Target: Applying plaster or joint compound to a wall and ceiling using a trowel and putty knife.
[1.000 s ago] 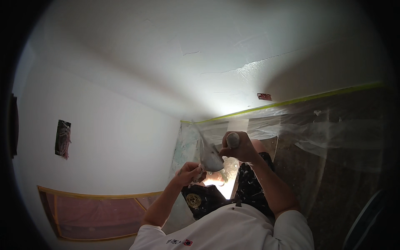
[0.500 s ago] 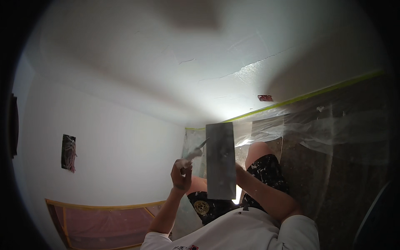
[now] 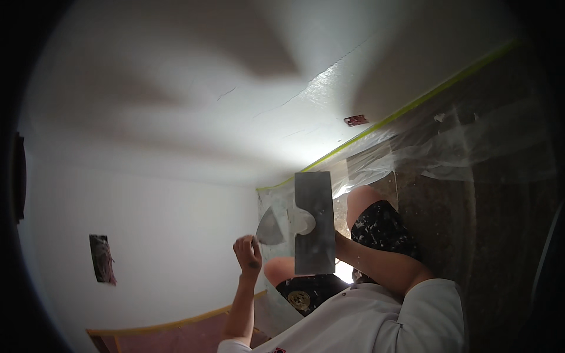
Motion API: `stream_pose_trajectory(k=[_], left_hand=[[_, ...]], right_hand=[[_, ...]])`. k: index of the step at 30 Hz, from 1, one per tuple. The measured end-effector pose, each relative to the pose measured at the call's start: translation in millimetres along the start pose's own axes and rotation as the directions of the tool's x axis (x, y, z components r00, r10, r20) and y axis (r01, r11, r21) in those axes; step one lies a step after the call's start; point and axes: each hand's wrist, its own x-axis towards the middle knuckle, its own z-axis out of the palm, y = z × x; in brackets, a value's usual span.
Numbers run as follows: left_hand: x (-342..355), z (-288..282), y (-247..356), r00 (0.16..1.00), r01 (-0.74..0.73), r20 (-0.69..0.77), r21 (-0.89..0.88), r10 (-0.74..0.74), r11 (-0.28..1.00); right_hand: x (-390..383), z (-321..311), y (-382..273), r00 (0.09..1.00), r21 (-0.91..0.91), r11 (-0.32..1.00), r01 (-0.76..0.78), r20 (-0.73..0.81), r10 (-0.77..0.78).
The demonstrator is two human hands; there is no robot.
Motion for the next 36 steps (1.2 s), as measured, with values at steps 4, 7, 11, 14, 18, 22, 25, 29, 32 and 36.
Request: stream_pose_trajectory(k=[4,7,11,14,18,22,25,29,32,36], left_hand=[[-38,6,-10,0.97,0.228,-0.07,-0.051,-0.231,0.972],[-43,20,-10,0.924,0.358,-0.072,-0.182,-0.376,0.916],[-52,45,0,0.867,0.466,-0.042,-0.287,-0.497,0.837],[-74,57,5,0.859,0.48,-0.052,-0.263,-0.509,0.837],[-73,63,20,0.849,0.506,-0.053,-0.207,-0.526,0.837],[-72,62,9,0.815,0.547,-0.08,-0.224,-0.575,0.807],[-61,82,17,0.835,0.472,-0.137,-0.321,-0.534,0.821],[-72,70,5,0.804,0.536,-0.134,-0.259,-0.579,0.804],[-72,72,3,0.794,0.566,-0.098,-0.244,-0.6,0.788],[-70,74,9,0.767,0.606,-0.063,-0.254,-0.638,0.754]], right_hand=[[14,-9,-21,0.997,0.036,0.997,0.071,0.004,-0.071],[40,-25,-56,0.991,-0.12,0.983,0.136,0.02,-0.134],[70,-55,-77,0.927,-0.089,0.924,0.371,0.097,-0.363],[80,-74,-89,0.858,-0.172,0.841,0.513,0.078,-0.507],[94,-100,-116,0.737,-0.242,0.721,0.65,-0.031,-0.675],[118,-118,-113,0.657,-0.272,0.653,0.707,-0.091,-0.749],[94,-162,-147,0.522,-0.352,0.523,0.776,-0.107,-0.846],[113,-153,-133,0.522,-0.362,0.594,0.719,-0.283,-0.805],[116,-151,-143,0.508,-0.359,0.622,0.696,-0.366,-0.78],[115,-138,-148,0.432,-0.467,0.621,0.629,-0.455,-0.779]])
